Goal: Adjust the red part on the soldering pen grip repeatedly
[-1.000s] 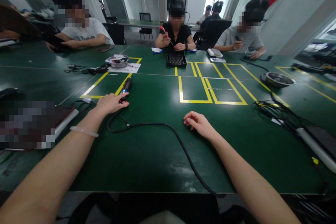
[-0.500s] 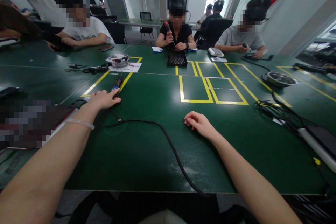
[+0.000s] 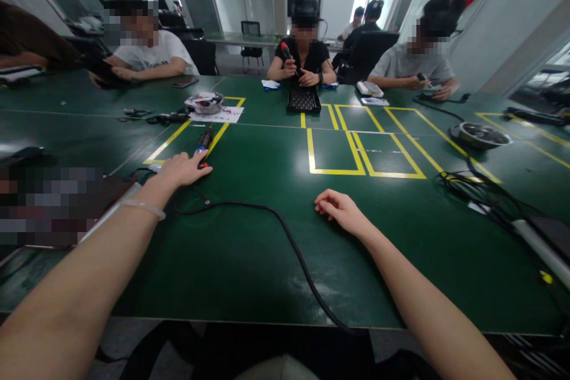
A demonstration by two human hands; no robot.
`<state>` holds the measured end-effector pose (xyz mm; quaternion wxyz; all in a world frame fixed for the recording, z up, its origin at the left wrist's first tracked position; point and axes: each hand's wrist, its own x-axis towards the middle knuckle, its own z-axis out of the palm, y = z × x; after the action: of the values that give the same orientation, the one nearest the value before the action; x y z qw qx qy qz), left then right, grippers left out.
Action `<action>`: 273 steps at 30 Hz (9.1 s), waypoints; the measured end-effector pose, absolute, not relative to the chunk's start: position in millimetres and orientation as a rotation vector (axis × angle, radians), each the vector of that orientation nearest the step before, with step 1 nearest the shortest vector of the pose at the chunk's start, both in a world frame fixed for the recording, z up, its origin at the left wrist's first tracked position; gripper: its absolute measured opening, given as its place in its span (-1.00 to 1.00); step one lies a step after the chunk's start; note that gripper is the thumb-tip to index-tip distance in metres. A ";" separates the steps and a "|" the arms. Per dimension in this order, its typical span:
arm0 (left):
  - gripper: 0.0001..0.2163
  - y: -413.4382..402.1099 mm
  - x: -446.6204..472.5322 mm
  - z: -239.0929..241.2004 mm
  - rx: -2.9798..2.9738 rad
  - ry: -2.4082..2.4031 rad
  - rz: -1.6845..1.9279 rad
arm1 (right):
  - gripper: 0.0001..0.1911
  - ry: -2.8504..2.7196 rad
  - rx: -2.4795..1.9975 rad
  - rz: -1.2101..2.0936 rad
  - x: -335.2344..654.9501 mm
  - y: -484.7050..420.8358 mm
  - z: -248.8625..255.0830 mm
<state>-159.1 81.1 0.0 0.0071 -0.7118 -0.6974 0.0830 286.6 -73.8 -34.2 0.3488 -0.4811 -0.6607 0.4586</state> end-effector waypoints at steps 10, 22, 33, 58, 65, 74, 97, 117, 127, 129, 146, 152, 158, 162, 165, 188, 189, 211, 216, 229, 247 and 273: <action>-0.43 40.9 -99.6 1.1 -2.280 -1.975 0.206 | -0.84 -1.709 -1.261 1.184 285.1 -73.6 -33.2; -0.53 -40.9 17.7 3.2 -2.567 -1.549 0.007 | -0.83 -1.764 -1.288 0.859 287.0 -75.5 -24.5; -0.64 -84.5 76.3 -0.7 -2.685 -1.365 -0.118 | -0.84 -1.968 -1.123 0.936 270.5 -88.8 -18.9; -0.39 -64.8 53.5 14.4 -3.040 -1.304 0.111 | -0.89 -2.048 -0.996 0.969 264.3 -89.8 -24.4; -0.42 -65.7 53.4 18.1 -3.076 -1.298 0.124 | -0.85 -1.967 -1.129 1.055 267.6 -88.3 -27.8; -0.21 -64.5 52.4 18.0 -3.111 -1.341 0.181 | -0.72 -1.808 -1.228 1.273 269.2 -84.7 -28.8; -0.20 -74.4 58.2 6.6 -2.960 -1.312 0.065 | -0.65 -1.623 -1.035 1.720 277.8 -87.2 -14.6; -0.19 -79.2 53.8 -3.9 -2.913 -1.356 -0.009 | -0.79 -2.025 -1.098 1.337 278.6 -87.2 -20.6; -0.20 -79.3 53.3 -4.2 -2.923 -1.379 -0.013 | -0.82 -2.034 -1.093 1.251 275.2 -87.8 -23.8; -0.20 -79.4 53.2 -4.2 -2.924 -1.374 -0.020 | -0.79 -1.971 -1.079 1.318 274.5 -88.3 -25.6; -0.22 -81.0 56.9 2.1 -2.903 -1.403 0.029 | -0.66 -1.948 -0.964 1.363 271.9 -90.5 -26.2; -0.31 -84.5 65.7 1.0 -2.786 -1.531 0.008 | -0.62 -1.982 -0.895 1.329 270.1 -90.4 -24.7; -0.45 -87.1 70.8 1.5 -2.714 -1.585 -0.029 | -0.59 -2.034 -0.900 1.310 270.6 -91.2 -24.8; -0.49 -86.7 68.7 1.4 -2.689 -1.601 -0.028 | -0.61 -2.006 -0.918 1.282 270.0 -90.6 -25.4; -0.48 -84.5 64.1 1.8 -2.694 -1.580 0.015 | -0.67 -1.962 -0.963 1.235 272.1 -88.2 -25.2; -0.25 29.4 -70.7 3.7 -2.354 -2.011 0.350 | -0.87 -1.617 -1.181 1.006 289.7 -69.4 -37.7; -0.24 36.4 -78.7 3.4 -2.342 -2.043 0.354 | -0.87 -1.616 -1.184 1.005 289.7 -69.5 -37.5; -0.25 89.6 -143.8 8.4 -2.138 -2.385 0.422 | -0.88 -1.640 -1.191 1.059 288.4 -70.5 -36.8; -0.19 88.4 -137.4 8.0 -2.123 -2.402 0.411 | -0.87 -1.658 -1.200 1.050 287.8 -71.6 -37.2; -0.40 62.0 -127.2 12.4 -2.134 -2.323 0.275 | -0.87 -1.708 -1.209 1.030 286.6 -71.3 -37.4; -0.50 -40.1 9.1 10.5 -2.460 -1.818 0.147 | -0.89 -1.823 -1.204 0.728 280.2 -77.5 -29.0; -0.24 -83.5 59.6 1.5 -2.885 -1.348 0.049 | -0.84 -2.218 -0.949 0.938 264.8 -94.9 -11.4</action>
<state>59.6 -83.5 1.5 -0.0216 -0.9057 -0.4231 0.0154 264.8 -94.9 -11.4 0.2729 -0.3527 -0.8244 0.3484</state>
